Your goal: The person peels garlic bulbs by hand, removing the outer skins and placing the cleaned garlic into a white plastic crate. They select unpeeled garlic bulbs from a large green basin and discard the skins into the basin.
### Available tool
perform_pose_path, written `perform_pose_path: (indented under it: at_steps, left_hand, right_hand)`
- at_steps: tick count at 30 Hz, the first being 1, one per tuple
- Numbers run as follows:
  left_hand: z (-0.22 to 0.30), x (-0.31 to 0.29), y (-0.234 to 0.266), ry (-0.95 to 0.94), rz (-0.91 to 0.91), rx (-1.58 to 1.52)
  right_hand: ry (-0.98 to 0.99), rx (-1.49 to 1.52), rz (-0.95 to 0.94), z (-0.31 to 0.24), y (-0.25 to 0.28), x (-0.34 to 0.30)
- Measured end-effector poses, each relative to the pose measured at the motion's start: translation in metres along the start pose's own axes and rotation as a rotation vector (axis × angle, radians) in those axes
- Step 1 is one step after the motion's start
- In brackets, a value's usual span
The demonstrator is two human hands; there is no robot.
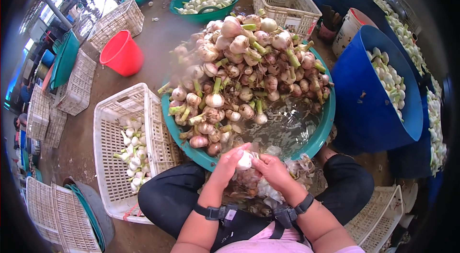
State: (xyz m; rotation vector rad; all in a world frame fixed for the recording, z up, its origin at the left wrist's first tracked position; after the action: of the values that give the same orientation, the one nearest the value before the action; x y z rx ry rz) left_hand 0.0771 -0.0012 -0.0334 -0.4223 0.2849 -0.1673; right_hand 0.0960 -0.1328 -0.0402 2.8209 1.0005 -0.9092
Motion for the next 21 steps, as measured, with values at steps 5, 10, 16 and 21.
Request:
perform_pose_path:
  at_steps: [5,10,16,21]
  left_hand:
    - [0.002,-0.007,-0.02,0.076,-0.143,0.253]
    - [0.031,-0.012,-0.036,-0.244,-0.176,0.904]
    - [-0.002,-0.008,0.003,-0.261,0.213,0.066]
    - [-0.039,-0.013,0.019,0.025,0.441,-0.853]
  right_hand:
    - [-0.013,0.102,0.097,0.018,0.018,0.005]
    - [-0.123,0.565,-0.086,0.025,0.021,0.002]
    - [0.239,0.512,-0.125,-0.008,0.0,-0.023]
    - [0.328,0.36,-0.084,-0.006,0.025,-0.058]
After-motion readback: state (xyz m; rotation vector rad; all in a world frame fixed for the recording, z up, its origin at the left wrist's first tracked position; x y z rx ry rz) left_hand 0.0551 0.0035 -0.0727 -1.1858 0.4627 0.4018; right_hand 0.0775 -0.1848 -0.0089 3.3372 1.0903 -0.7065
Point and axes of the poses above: each hand's wrist, its own x-axis towards the middle knuckle, its own y-axis out of the back of the hand, z = x × y, the point moved 7 cm from there along x, towards the middle knuckle, and after that the axes turned 12 degrees about -z, right-handed, at the moved point
